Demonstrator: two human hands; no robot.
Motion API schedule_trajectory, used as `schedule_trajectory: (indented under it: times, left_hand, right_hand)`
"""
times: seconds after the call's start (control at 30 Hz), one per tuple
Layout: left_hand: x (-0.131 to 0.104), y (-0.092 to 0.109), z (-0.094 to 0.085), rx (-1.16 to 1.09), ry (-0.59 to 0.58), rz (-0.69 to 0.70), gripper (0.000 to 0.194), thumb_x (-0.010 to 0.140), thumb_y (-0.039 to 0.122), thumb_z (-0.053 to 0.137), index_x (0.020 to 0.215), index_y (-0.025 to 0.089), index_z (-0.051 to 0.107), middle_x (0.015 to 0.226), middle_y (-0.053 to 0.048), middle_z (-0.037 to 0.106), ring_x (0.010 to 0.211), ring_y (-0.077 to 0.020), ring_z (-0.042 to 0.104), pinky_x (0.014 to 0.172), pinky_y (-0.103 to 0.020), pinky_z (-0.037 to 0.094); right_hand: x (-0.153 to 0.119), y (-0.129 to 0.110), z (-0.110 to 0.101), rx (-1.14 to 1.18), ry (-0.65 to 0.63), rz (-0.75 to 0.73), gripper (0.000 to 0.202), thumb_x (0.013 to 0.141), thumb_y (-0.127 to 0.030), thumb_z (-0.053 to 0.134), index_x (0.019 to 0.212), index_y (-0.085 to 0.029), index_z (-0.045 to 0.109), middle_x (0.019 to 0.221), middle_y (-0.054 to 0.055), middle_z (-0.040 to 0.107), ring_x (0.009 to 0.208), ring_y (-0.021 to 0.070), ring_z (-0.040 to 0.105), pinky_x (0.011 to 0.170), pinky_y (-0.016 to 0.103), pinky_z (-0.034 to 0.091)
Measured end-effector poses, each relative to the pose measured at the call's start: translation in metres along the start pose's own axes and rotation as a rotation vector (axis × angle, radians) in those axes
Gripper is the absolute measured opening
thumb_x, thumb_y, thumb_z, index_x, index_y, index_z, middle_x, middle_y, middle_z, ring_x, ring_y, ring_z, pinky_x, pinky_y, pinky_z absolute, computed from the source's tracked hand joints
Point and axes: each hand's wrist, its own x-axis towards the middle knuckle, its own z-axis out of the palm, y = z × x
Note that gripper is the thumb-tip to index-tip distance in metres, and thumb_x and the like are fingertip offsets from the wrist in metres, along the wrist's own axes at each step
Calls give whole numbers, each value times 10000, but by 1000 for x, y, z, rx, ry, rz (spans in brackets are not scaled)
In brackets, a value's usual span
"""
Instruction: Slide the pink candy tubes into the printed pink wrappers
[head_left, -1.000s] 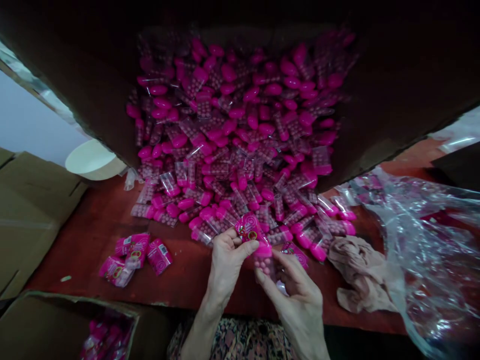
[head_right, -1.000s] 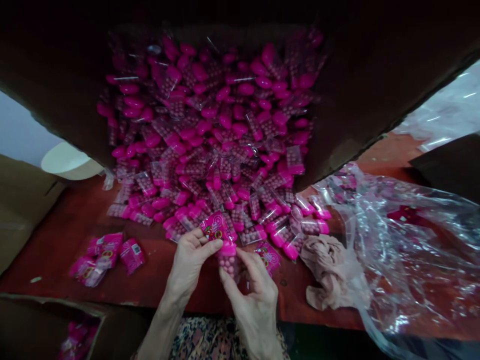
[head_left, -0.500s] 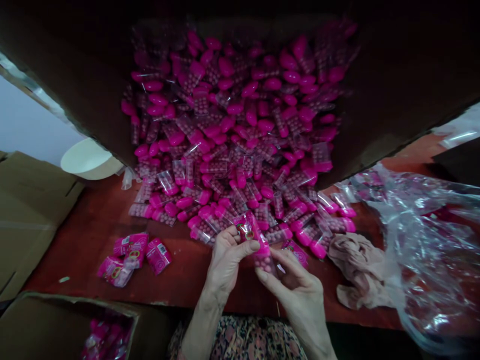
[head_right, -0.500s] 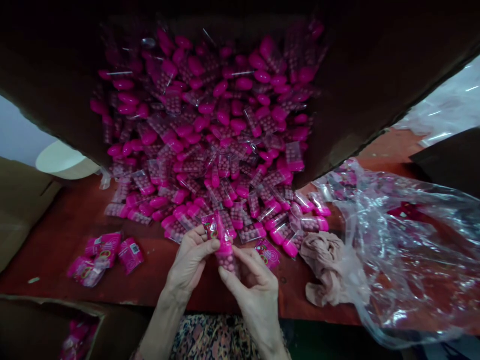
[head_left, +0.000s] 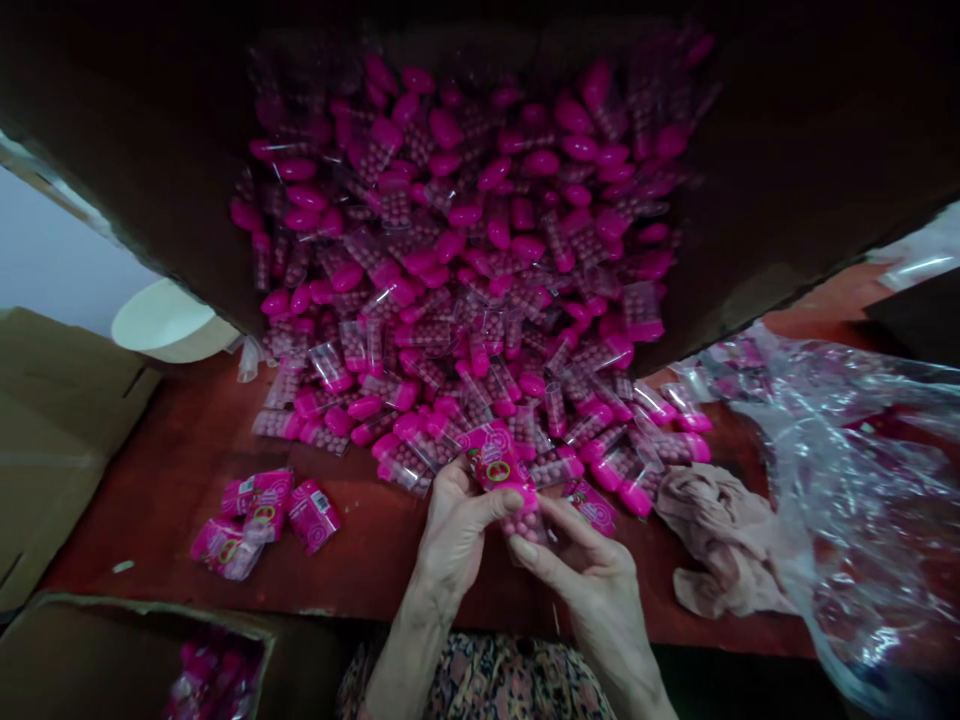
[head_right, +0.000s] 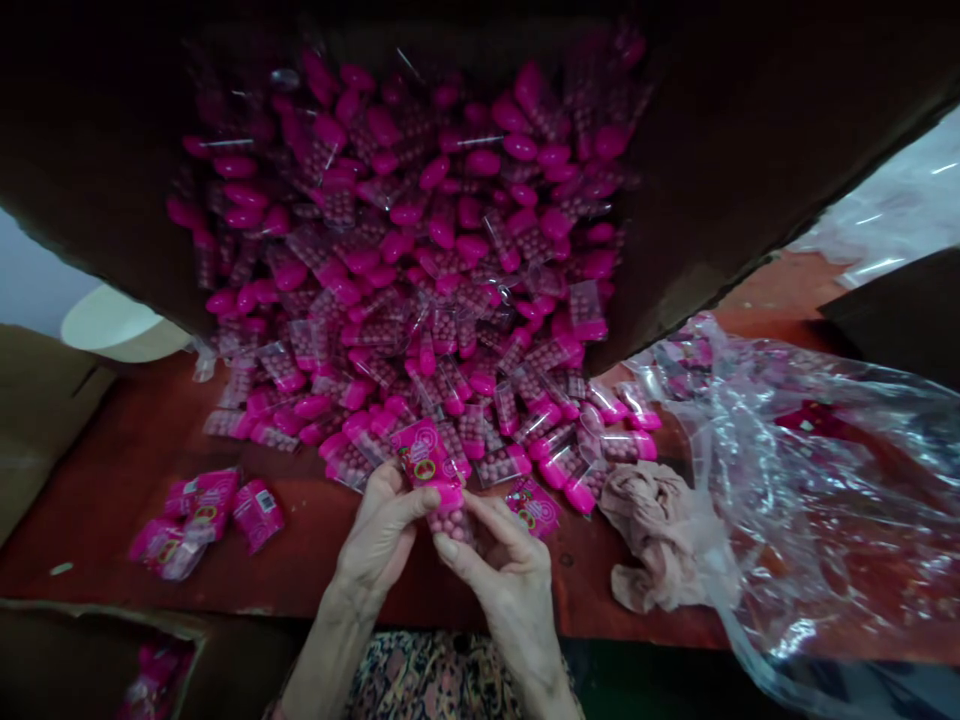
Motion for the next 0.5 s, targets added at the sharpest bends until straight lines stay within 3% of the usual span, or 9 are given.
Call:
schedule_trajectory:
  times: [0.13,0.37,0.5]
  left_hand:
    - [-1,2,-2,2,-59,-73,206,563,162,774,719,131,643,573,-2,635,468,-109,552,505,-228,443]
    - [-1,-1,3,189,77,13,231,604,112,740,794,143,613,672,4,664,575,-96,576,581,-205,460]
    - [-1,-3,3,264,108,19,267,602,129,754,818,141,597,695,-3,674,570,-93,571,574,-204,459]
  right_hand:
    - [0,1,-2,41,-33,16,324,644,-239,766,965,-246,722,878,33,695,769,197,666,716,355,569]
    - [-9,14,4,-344,80,-214,319,748,-228,677,1067,-239,682,919,53,641,826,200,631,757,356,546]
    - [-8,18,3,-261,61,-130,305,742,-241,687,1047,-229,686,941,45,656,825,195,644,749,339,558]
